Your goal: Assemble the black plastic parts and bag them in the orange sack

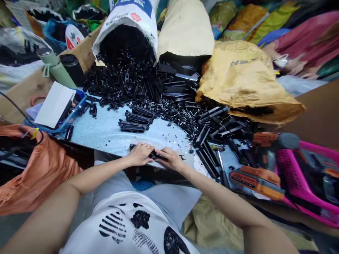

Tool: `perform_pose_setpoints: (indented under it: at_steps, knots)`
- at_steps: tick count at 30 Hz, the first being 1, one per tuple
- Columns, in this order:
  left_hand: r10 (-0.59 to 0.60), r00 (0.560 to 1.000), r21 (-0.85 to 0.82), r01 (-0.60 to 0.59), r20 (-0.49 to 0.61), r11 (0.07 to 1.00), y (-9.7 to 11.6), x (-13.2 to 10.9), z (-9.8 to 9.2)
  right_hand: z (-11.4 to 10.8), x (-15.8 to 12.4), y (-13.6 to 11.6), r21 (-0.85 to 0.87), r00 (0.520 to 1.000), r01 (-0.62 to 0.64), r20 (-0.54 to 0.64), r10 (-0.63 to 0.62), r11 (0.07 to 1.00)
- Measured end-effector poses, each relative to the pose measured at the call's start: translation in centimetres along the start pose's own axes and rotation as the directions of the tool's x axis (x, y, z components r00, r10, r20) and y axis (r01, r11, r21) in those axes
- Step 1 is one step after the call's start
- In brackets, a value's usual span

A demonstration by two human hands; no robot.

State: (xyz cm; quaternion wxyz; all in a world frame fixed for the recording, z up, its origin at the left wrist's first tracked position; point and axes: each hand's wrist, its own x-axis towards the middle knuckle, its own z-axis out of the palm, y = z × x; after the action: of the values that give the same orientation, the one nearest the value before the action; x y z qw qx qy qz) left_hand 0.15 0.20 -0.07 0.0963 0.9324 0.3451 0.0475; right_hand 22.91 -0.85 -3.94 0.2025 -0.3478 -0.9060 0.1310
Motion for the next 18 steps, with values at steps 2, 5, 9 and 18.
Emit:
perform_pose_setpoints:
  at_steps: [2, 5, 9, 18]
  knots:
    - [-0.027, 0.999, 0.013, 0.027, -0.019, 1.000, 0.3, -0.2, 0.0, -0.9, 0.3, 0.5, -0.065, 0.995, 0.039, 0.095, -0.033, 0.997]
    - [-0.011, 0.997, 0.111, 0.019, -0.073, 0.994, 0.3, -0.6, 0.2, -2.0, 0.1, 0.7, -0.290, 0.993, -0.003, 0.112, 0.037, 0.957]
    - [0.045, 0.986, 0.188, -0.015, -0.160, 0.982, -1.4, -1.2, -0.1, -2.9, -0.1, -0.5, -0.412, 0.997, -0.071, -0.007, 0.075, 0.908]
    - [0.164, 0.801, -0.405, -0.454, -0.576, 0.794, 3.1, -6.3, -8.0, -9.2, 2.9, -11.0, 0.440, 0.934, 0.349, -0.230, -0.272, 0.827]
